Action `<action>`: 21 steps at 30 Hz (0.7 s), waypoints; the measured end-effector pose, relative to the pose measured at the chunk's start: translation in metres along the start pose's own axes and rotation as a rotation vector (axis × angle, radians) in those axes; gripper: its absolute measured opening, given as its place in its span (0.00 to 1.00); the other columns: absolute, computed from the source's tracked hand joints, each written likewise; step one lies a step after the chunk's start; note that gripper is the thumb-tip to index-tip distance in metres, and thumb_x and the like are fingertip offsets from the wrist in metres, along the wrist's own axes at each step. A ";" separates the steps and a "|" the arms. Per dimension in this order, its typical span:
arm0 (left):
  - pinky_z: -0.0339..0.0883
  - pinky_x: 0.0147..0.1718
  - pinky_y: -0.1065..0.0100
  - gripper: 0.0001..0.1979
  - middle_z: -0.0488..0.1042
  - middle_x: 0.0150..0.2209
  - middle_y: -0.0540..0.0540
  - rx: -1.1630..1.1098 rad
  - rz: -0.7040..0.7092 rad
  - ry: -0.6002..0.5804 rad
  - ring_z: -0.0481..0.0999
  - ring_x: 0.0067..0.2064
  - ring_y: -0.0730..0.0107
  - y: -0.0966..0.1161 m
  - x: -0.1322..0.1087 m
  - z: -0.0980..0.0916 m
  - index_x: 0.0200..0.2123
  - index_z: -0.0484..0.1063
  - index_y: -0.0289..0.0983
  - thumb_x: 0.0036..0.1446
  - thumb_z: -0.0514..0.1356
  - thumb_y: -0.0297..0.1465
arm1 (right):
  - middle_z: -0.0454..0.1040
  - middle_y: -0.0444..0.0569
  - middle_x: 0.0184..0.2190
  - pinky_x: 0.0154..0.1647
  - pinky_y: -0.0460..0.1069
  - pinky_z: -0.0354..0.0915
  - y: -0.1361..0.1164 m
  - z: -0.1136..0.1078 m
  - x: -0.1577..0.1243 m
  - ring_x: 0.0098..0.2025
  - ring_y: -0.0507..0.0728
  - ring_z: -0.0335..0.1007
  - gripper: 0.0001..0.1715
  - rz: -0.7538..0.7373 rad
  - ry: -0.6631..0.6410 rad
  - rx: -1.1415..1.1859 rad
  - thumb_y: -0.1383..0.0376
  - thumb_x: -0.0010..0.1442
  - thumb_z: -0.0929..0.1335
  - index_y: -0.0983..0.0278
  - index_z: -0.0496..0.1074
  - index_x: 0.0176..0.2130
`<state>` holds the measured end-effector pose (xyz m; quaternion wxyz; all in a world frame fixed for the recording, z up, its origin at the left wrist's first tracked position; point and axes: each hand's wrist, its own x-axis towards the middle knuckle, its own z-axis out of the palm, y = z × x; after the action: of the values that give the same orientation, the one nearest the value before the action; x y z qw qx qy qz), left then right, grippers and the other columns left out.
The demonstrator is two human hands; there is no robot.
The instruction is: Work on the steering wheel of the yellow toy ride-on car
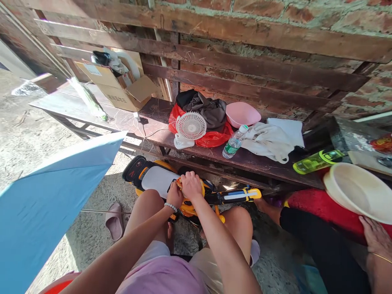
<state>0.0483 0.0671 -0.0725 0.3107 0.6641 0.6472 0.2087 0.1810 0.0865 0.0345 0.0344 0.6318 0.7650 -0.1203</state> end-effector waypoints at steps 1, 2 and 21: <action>0.77 0.56 0.53 0.17 0.76 0.53 0.35 -0.002 -0.005 0.007 0.80 0.55 0.52 0.000 0.000 0.000 0.54 0.71 0.36 0.63 0.53 0.21 | 0.76 0.58 0.53 0.56 0.55 0.64 -0.001 -0.002 0.002 0.57 0.65 0.64 0.21 -0.012 0.001 0.002 0.67 0.77 0.59 0.63 0.77 0.56; 0.77 0.56 0.53 0.17 0.76 0.53 0.35 -0.003 -0.007 0.013 0.80 0.55 0.52 0.000 0.000 0.000 0.54 0.71 0.36 0.63 0.53 0.21 | 0.76 0.58 0.53 0.56 0.55 0.63 -0.002 -0.003 0.003 0.57 0.65 0.64 0.20 -0.026 0.008 0.012 0.67 0.77 0.59 0.62 0.77 0.56; 0.73 0.63 0.55 0.28 0.75 0.60 0.37 0.002 0.059 -0.085 0.77 0.61 0.54 0.016 0.002 -0.016 0.66 0.69 0.37 0.64 0.52 0.20 | 0.80 0.56 0.53 0.52 0.50 0.65 0.071 -0.005 0.020 0.54 0.60 0.76 0.18 0.357 -0.161 0.117 0.60 0.73 0.67 0.61 0.80 0.56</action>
<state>0.0495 0.0718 -0.0505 0.3307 0.6914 0.6139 0.1887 0.2466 0.1190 0.0258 0.0792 0.7465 0.6275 -0.2067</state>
